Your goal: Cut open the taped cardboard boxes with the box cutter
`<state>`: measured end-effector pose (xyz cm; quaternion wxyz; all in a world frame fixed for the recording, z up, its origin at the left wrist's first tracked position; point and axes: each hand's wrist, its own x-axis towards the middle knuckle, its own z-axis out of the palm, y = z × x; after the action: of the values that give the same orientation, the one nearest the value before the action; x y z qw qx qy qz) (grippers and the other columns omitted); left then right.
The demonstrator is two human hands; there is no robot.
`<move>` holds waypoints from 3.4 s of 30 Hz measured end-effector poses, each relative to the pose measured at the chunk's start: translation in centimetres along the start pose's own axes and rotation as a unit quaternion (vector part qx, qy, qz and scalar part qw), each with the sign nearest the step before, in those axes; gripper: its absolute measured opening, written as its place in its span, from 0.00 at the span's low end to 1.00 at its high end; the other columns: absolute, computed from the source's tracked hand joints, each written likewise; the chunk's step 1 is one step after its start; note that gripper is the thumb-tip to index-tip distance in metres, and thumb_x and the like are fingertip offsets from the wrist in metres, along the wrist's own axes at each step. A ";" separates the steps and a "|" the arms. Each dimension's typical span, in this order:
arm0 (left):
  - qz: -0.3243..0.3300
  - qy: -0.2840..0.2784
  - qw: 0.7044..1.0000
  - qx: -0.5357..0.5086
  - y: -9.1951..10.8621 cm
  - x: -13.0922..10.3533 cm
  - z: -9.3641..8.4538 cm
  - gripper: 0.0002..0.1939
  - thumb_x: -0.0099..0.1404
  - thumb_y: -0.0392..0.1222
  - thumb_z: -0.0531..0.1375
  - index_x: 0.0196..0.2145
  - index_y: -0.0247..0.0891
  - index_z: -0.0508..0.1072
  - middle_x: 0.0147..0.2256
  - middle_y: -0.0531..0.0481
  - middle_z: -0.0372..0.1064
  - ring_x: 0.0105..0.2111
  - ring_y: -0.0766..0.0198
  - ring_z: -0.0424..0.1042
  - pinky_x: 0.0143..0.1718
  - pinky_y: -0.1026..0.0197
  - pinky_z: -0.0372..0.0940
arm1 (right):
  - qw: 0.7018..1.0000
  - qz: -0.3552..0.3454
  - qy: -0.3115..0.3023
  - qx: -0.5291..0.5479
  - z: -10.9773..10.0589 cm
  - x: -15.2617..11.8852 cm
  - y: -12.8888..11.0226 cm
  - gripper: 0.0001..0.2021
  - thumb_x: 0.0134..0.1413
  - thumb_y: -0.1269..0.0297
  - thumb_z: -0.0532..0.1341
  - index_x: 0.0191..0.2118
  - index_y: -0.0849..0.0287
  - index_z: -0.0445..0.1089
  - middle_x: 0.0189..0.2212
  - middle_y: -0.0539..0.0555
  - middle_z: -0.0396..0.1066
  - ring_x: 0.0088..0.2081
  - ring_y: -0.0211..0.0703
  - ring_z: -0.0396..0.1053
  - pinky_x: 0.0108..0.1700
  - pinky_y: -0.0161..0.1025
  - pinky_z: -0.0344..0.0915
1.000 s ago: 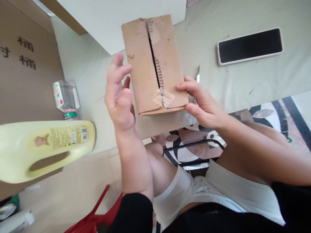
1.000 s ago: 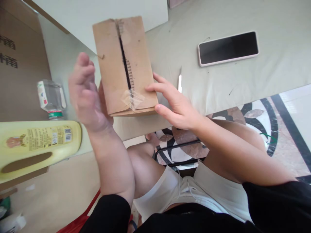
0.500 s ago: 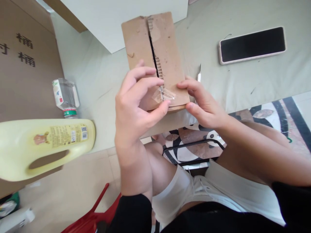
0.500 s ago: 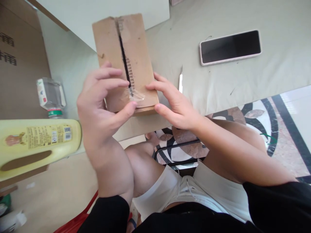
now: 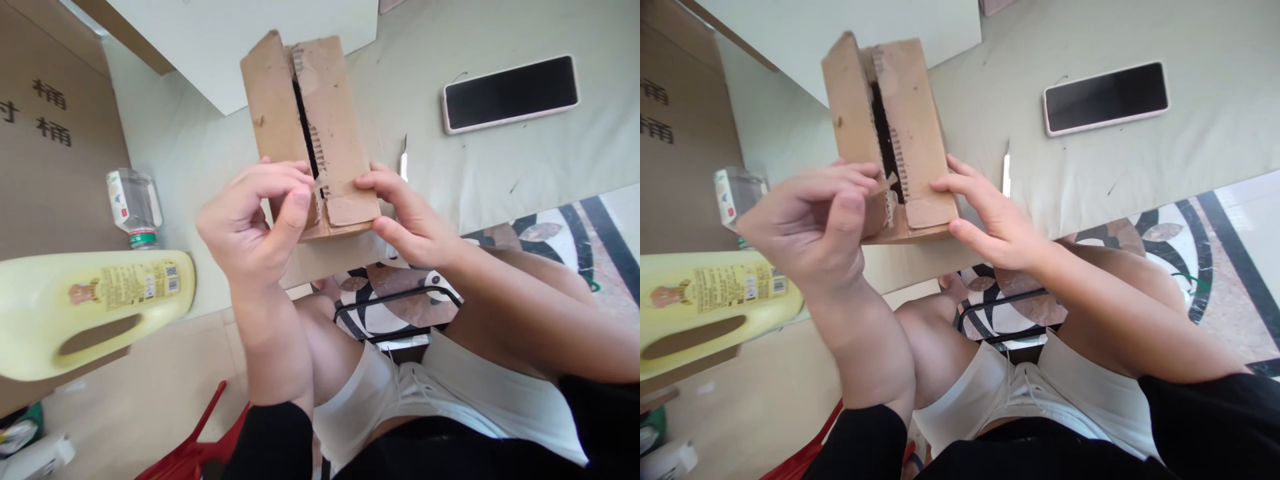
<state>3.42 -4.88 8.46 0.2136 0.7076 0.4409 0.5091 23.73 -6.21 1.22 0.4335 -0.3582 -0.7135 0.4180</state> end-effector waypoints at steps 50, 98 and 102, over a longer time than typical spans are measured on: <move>0.087 -0.111 0.988 -0.071 -4.5 -0.5 -3.3 0.27 0.53 0.59 0.72 0.48 0.51 0.76 0.42 0.48 0.76 0.44 0.53 0.75 0.45 0.50 0.71 | 0.945 -0.190 0.175 -0.199 2.7 4.6 -3.5 0.09 0.56 0.78 0.57 0.35 0.55 0.67 0.28 0.45 0.72 0.28 0.32 0.70 0.32 0.33 0.69; 0.018 -0.109 0.991 -0.069 -5.5 -0.7 -1.3 0.17 0.68 0.56 0.61 0.49 0.46 0.74 0.44 0.46 0.72 0.49 0.54 0.71 0.54 0.50 0.65 | 0.960 -0.121 0.160 -0.197 2.9 4.4 -3.1 0.08 0.57 0.74 0.57 0.35 0.52 0.67 0.28 0.46 0.72 0.30 0.37 0.70 0.34 0.37 0.68; 0.010 -0.122 0.992 -0.044 -5.4 -0.8 -1.3 0.20 0.67 0.61 0.61 0.48 0.45 0.73 0.44 0.48 0.72 0.52 0.54 0.69 0.57 0.50 0.63 | 0.961 -0.119 0.158 -0.194 2.9 4.5 -3.3 0.09 0.55 0.76 0.58 0.34 0.52 0.67 0.29 0.45 0.72 0.30 0.38 0.70 0.34 0.38 0.68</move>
<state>-0.02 -2.94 4.53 0.2914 0.7587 0.3816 0.4403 18.91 -4.47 4.87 0.5090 -0.4096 -0.7410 0.1550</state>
